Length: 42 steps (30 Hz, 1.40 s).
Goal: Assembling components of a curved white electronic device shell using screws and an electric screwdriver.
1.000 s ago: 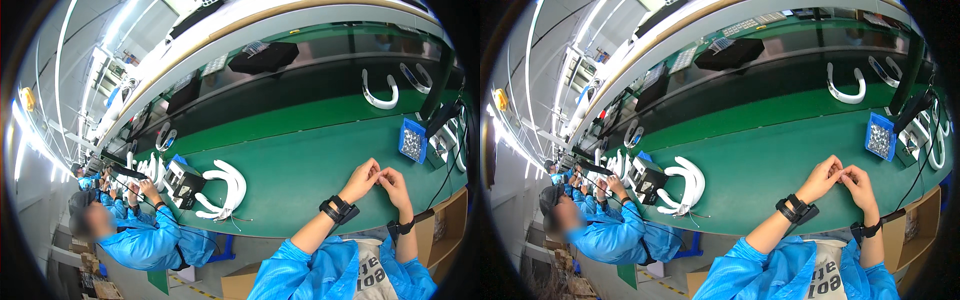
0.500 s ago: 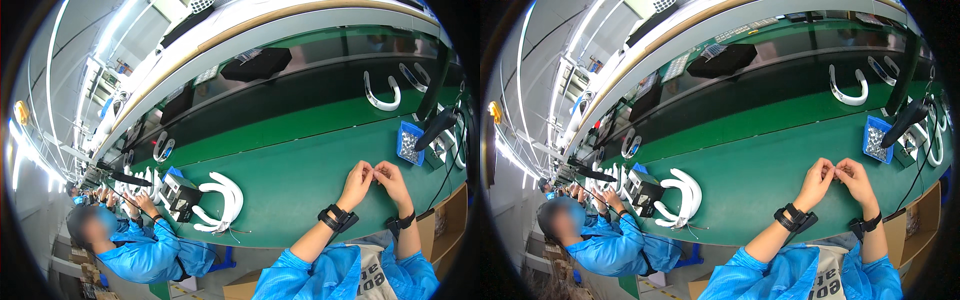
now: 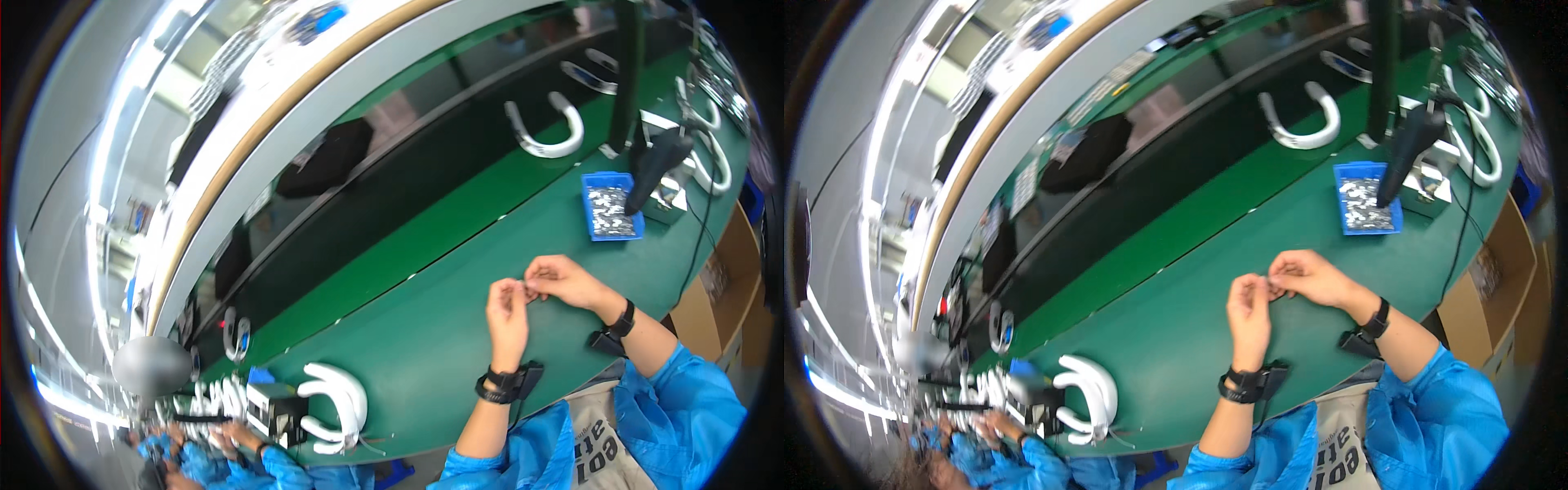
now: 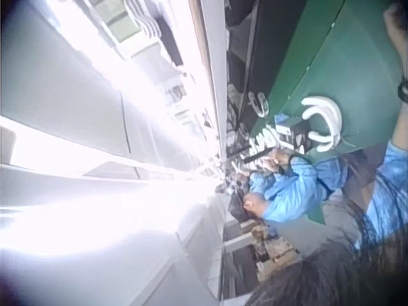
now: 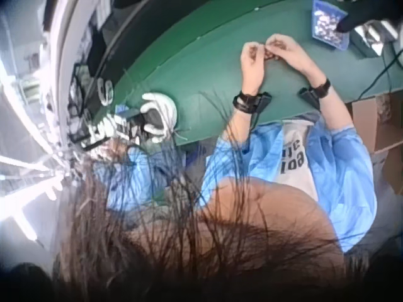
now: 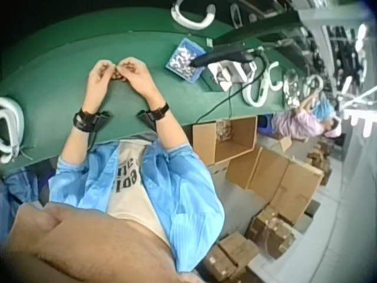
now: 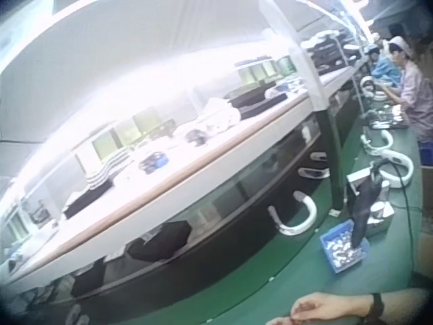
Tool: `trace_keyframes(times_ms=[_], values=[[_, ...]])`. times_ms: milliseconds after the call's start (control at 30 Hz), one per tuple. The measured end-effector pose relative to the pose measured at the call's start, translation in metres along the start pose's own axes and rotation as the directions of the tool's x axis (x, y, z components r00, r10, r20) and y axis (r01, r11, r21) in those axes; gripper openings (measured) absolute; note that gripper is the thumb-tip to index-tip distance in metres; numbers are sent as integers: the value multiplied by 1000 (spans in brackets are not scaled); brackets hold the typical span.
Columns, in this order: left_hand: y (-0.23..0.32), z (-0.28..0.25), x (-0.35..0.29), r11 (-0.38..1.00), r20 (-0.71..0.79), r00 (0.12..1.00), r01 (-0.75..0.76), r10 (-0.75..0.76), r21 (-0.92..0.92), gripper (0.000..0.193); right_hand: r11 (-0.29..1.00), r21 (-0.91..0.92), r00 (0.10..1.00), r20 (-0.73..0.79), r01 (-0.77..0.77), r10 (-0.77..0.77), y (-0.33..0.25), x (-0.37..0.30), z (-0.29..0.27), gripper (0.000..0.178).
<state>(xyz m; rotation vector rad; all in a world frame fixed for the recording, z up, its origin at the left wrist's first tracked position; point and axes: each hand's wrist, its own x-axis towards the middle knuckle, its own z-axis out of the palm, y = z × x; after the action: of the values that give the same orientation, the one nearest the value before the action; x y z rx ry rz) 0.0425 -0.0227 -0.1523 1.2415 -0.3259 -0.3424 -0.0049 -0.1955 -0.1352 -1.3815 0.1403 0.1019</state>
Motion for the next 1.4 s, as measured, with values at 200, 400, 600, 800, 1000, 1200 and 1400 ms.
trace_keyframes(times_ms=[200, 400, 600, 800, 1000, 1200, 1400], values=[[23, 13, -6, 986, -32, 996, 89, -85, 142, 10, 984, 128, 990, 51, 121, -128, 13, -3, -3, 14], [27, 14, -10, 976, -83, 993, 104, -90, 194, 6, 973, 68, 972, 63, 220, -225, 18, 0, 4, 17], [30, 20, -9, 962, -50, 994, 109, -100, 251, 7, 989, -60, 990, 45, 138, -135, 5, -5, 1, 18], [32, 24, -10, 951, -42, 994, 110, -103, 288, 10, 977, -89, 981, 42, 192, -189, 8, -7, 1, 19], [31, 25, -12, 951, -48, 995, 103, -93, 292, 11, 972, -63, 974, 5, 225, -225, 11, -8, 4, 21], [28, 22, -13, 944, -46, 995, 97, -87, 315, 11, 887, -385, 944, -103, 253, -314, -14, -51, -9, 18], [34, 26, -13, 936, -39, 996, 91, -83, 340, 11, 809, -581, 741, -583, -94, -333, -36, -145, -71, 11]])
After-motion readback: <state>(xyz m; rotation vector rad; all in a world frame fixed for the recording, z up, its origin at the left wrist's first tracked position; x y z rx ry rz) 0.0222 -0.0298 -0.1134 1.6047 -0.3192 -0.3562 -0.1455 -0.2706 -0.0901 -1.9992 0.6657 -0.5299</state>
